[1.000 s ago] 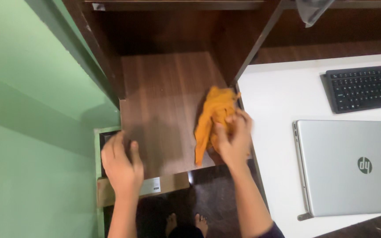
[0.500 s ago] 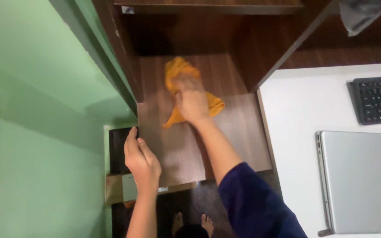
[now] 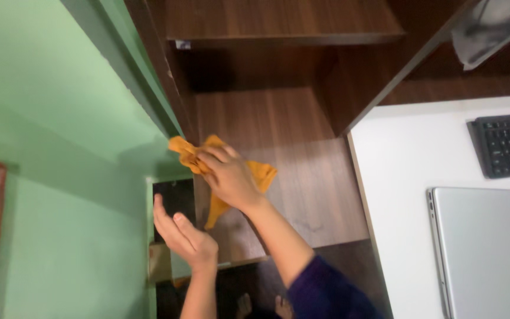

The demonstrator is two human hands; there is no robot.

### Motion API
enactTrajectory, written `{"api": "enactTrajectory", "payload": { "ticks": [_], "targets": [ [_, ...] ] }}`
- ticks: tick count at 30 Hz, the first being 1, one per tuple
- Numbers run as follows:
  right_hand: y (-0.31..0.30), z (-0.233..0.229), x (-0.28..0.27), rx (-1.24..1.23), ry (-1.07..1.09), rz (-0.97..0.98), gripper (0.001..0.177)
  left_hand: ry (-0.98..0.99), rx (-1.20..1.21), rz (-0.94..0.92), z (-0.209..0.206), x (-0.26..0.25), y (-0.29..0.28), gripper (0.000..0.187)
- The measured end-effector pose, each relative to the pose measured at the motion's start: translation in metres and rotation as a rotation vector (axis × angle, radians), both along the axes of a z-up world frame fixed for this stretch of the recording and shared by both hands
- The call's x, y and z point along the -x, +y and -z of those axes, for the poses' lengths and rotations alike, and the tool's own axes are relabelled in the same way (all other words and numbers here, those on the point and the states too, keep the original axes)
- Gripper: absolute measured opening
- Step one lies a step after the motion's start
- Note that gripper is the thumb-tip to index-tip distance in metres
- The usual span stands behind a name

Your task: The person wipes a white desk surface, two notebooks, and a laptop using an orange cloth. They then wipe the interior of a wooden shelf and place the keyboard on the shelf before returning the laptop to the desk.

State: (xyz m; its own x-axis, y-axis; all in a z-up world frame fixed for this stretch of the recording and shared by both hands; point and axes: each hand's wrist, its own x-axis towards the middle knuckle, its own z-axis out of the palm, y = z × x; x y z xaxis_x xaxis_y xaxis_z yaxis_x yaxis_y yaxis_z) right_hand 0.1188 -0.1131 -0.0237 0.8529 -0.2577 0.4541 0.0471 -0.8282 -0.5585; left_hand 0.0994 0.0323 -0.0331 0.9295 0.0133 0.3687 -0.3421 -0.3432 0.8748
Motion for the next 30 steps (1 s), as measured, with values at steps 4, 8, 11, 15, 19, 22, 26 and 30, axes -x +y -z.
{"api": "enactTrajectory", "payload": {
  "ticks": [4,8,11,15,19,22,26,30],
  "targets": [
    [0.004,0.002,-0.006,0.024,0.05,-0.041,0.039,0.002,-0.001,0.038,0.0,-0.002,-0.004,0.054],
    [0.001,0.002,0.02,0.014,0.208,-0.386,0.029,-0.059,-0.056,0.02,0.0,-0.001,-0.003,0.056],
    [0.008,0.002,0.077,-0.154,0.482,-0.538,0.013,-0.084,0.014,0.053,0.002,0.002,0.001,0.055],
    [-0.017,-0.007,0.152,-0.442,0.29,-0.517,0.034,-0.099,-0.029,0.114,0.001,0.003,0.003,0.056],
    [-0.052,0.001,0.17,-0.894,-0.113,0.329,0.055,-0.095,-0.261,0.238,0.001,-0.001,-0.003,0.061],
    [-0.075,0.011,0.137,0.082,0.237,0.692,0.054,-0.089,-0.57,0.347,0.002,-0.005,-0.019,0.066],
    [-0.083,0.026,0.094,0.273,0.242,0.734,0.058,-0.123,-0.714,0.489,0.005,-0.019,-0.048,0.067],
    [-0.154,0.034,0.045,0.272,0.165,0.855,0.059,-0.167,-0.754,0.498,0.009,-0.044,-0.072,0.067]
  ]
}}
